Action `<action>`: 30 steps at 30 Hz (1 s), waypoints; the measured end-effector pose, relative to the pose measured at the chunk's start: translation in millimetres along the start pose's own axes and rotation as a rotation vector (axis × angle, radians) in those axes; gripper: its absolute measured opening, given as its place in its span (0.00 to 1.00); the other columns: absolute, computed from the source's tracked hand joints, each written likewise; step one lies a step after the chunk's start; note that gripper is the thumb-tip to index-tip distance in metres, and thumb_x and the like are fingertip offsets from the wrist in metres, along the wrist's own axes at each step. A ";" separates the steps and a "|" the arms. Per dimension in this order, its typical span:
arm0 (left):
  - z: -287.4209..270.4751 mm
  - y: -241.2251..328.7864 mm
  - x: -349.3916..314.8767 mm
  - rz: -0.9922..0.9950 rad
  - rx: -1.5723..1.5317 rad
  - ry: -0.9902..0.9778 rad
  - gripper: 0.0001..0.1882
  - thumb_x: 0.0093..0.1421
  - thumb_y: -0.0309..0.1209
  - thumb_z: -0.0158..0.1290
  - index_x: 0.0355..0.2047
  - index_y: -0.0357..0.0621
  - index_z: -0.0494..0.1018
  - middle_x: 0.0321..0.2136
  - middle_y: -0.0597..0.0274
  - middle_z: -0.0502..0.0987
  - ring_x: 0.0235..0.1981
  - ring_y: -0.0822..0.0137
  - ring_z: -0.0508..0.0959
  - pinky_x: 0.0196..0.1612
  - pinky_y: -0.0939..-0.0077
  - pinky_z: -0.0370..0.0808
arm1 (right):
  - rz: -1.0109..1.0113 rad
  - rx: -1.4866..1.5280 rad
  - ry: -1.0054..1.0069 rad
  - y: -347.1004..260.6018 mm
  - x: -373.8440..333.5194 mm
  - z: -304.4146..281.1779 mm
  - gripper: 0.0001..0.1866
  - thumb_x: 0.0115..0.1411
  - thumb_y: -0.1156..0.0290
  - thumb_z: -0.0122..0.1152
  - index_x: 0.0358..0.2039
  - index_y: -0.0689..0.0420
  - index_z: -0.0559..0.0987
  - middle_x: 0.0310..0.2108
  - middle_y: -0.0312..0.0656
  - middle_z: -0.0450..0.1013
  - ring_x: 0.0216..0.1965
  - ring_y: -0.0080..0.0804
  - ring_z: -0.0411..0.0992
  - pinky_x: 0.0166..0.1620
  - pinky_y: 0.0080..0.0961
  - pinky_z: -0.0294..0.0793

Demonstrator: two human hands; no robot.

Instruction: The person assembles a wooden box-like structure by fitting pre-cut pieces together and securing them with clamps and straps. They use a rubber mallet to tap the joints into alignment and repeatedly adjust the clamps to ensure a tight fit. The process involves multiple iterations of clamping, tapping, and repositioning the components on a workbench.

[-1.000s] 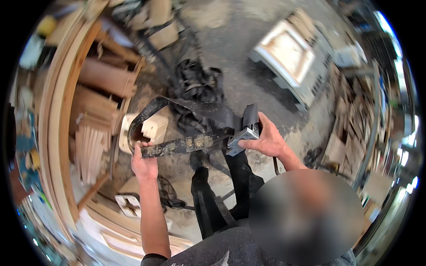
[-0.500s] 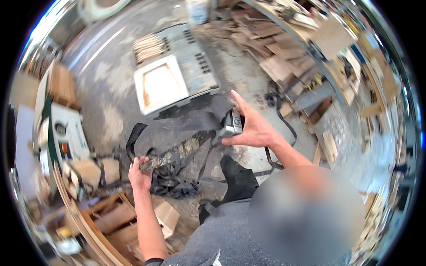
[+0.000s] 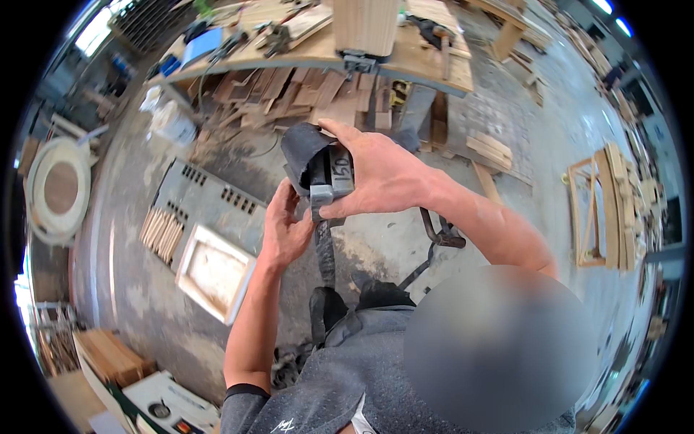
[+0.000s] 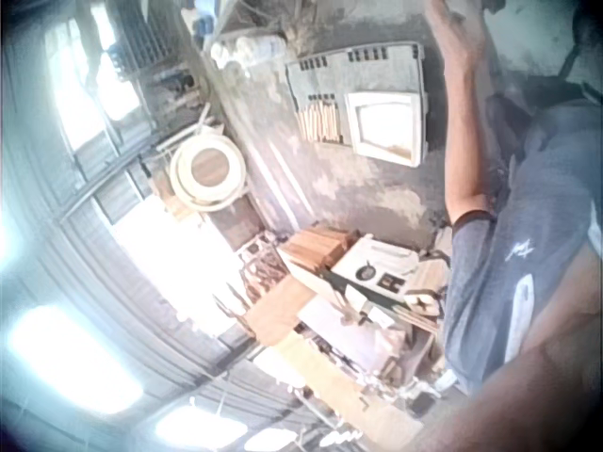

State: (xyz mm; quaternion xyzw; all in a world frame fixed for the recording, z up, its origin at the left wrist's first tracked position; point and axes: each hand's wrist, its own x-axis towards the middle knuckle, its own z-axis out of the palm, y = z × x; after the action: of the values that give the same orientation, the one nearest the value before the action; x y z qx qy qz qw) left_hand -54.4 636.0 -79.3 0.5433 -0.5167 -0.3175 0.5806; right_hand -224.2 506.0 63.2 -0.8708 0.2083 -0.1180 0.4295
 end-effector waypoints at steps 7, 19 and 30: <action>-24.8 -19.8 92.6 0.086 -0.179 -0.126 0.24 0.66 0.19 0.47 0.62 0.34 0.61 0.55 0.51 0.73 0.55 0.63 0.74 0.61 0.68 0.69 | 0.091 -0.158 0.272 -0.9 49.6 -13.7 0.60 0.42 0.56 0.83 0.68 0.71 0.59 0.60 0.62 0.69 0.61 0.45 0.71 0.65 0.33 0.68; -70.2 -81.9 66.0 0.044 0.191 -0.004 0.10 0.61 0.18 0.46 0.43 0.36 0.65 0.31 0.45 0.74 0.32 0.50 0.77 0.39 0.61 0.74 | 0.348 -0.134 0.296 13.9 91.6 56.1 0.62 0.42 0.53 0.82 0.69 0.72 0.56 0.61 0.66 0.68 0.63 0.51 0.69 0.65 0.36 0.68; -51.8 -91.1 95.0 0.210 0.254 0.128 0.15 0.53 0.16 0.57 0.38 0.38 0.67 0.28 0.49 0.73 0.30 0.45 0.75 0.33 0.55 0.72 | 0.378 -0.043 0.295 59.6 85.2 22.9 0.63 0.41 0.53 0.82 0.71 0.68 0.56 0.67 0.61 0.63 0.69 0.50 0.62 0.70 0.35 0.61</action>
State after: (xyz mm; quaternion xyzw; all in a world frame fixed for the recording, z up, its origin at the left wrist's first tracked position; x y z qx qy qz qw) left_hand 37.3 544.4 -136.0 0.5746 -0.5685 -0.1520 0.5688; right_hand -155.5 450.1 4.2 -0.7985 0.4307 -0.1569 0.3902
